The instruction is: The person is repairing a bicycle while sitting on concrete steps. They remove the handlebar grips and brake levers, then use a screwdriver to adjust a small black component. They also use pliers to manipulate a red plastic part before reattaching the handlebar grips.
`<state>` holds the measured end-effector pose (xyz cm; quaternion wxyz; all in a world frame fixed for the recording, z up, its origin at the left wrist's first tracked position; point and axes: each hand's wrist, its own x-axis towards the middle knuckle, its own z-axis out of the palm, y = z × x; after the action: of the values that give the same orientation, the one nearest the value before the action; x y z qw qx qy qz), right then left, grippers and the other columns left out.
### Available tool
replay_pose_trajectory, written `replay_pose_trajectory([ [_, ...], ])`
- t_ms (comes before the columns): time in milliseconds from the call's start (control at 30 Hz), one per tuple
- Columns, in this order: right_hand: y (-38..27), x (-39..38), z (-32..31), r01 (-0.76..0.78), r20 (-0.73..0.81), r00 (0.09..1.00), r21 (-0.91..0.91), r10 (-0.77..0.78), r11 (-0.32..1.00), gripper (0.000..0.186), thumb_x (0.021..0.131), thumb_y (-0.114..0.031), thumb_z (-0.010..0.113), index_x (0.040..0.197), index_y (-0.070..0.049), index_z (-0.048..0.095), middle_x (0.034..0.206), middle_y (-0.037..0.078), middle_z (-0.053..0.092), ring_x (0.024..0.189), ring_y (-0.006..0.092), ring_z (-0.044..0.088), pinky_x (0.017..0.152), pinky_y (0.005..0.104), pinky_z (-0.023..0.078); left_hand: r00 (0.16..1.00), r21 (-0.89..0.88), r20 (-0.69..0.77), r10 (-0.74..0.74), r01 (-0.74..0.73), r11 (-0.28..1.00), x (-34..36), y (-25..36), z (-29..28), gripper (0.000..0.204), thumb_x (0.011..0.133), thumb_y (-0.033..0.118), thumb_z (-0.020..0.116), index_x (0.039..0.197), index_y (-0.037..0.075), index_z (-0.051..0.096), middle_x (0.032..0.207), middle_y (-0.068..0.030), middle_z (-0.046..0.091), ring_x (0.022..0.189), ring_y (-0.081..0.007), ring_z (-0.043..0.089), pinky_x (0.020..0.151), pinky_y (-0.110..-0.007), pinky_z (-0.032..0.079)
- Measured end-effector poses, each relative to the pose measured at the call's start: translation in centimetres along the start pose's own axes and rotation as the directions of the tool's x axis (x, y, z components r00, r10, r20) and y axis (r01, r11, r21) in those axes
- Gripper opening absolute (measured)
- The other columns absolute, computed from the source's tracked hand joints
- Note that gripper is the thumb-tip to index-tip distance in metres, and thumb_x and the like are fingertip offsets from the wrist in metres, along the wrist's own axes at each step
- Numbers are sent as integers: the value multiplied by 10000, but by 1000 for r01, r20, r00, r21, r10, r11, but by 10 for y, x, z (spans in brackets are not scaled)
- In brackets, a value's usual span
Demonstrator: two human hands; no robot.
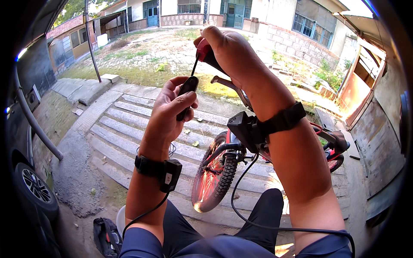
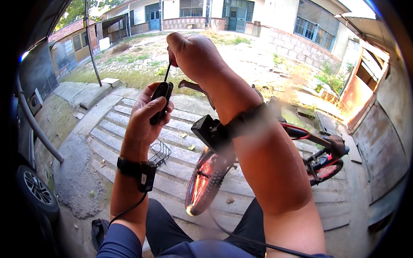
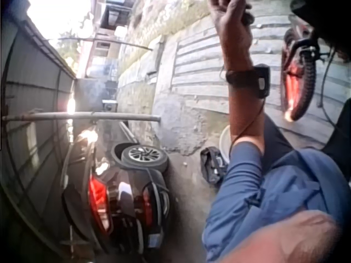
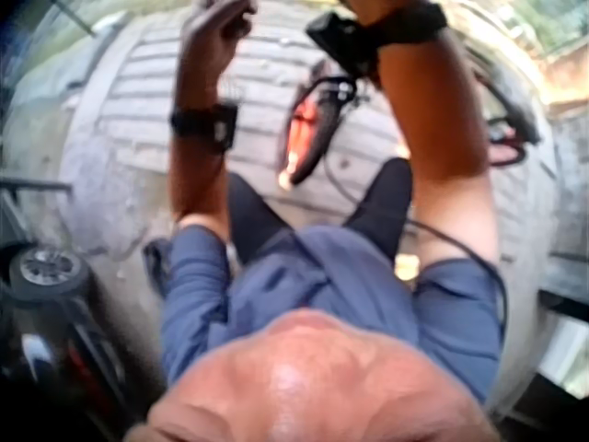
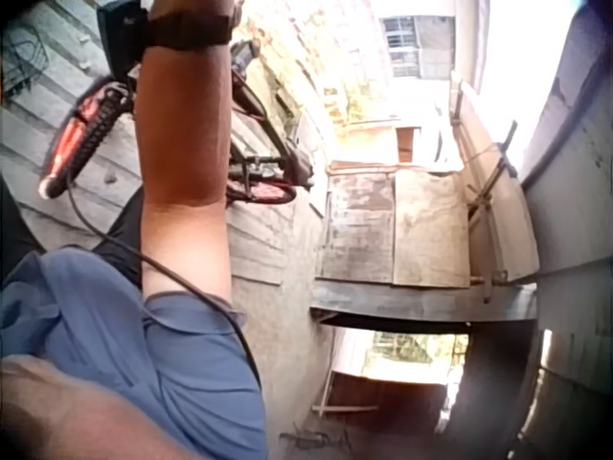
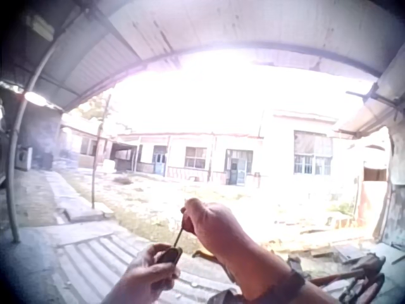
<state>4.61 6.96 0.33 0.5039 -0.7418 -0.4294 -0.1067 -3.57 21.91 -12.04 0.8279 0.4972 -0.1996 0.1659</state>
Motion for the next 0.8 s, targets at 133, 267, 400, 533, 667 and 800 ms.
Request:
replay_pose_trajectory([
  [133,6,3,0,0,-4,1000,41,1,999,436,933,-386,500,929,-5,712,825,92,697,743,150,610,724,283,472,981,336,-127,149,-99,937,-4,7,17,431,912,127,668,1281,-11,494,1065,-98,638,854,-142,632,649,-241,507],
  [267,8,3,1,18,-11,1000,45,-17,999,465,935,-424,526,908,1,712,834,94,689,764,162,602,751,293,466,872,830,-57,487,-230,508,-11,5,18,364,951,189,634,1225,-30,540,1020,-141,697,872,-237,694,743,-329,547],
  [400,8,3,2,5,-16,1000,62,-4,998,478,933,-438,531,896,3,712,834,95,684,773,169,597,774,300,461,750,952,108,652,-267,148,-9,-3,19,308,967,189,596,1196,-15,567,956,-202,694,810,-331,702,707,-382,548],
  [533,6,4,2,-42,-14,999,60,43,997,469,931,-425,510,916,0,710,832,94,685,767,164,600,765,298,467,869,765,-113,481,-232,600,-8,0,21,352,1010,262,535,1220,-19,559,956,-174,702,766,-253,702,649,-306,542],
  [667,-2,-3,0,-18,-10,1000,17,19,1000,459,922,-397,477,950,1,706,836,88,691,758,155,608,741,289,475,998,-6,-50,-36,36,999,-5,14,1,459,1037,379,445,1201,-33,565,972,-202,696,739,-230,704,546,-244,525],
  [800,1,-3,1,-14,-23,1000,26,15,1000,446,920,-373,457,978,-10,710,841,86,696,755,144,612,730,282,478,989,-150,-15,-145,141,979,-4,19,-5,406,1041,357,429,1179,-2,559,965,-193,694,686,-212,699,457,-249,514],
])
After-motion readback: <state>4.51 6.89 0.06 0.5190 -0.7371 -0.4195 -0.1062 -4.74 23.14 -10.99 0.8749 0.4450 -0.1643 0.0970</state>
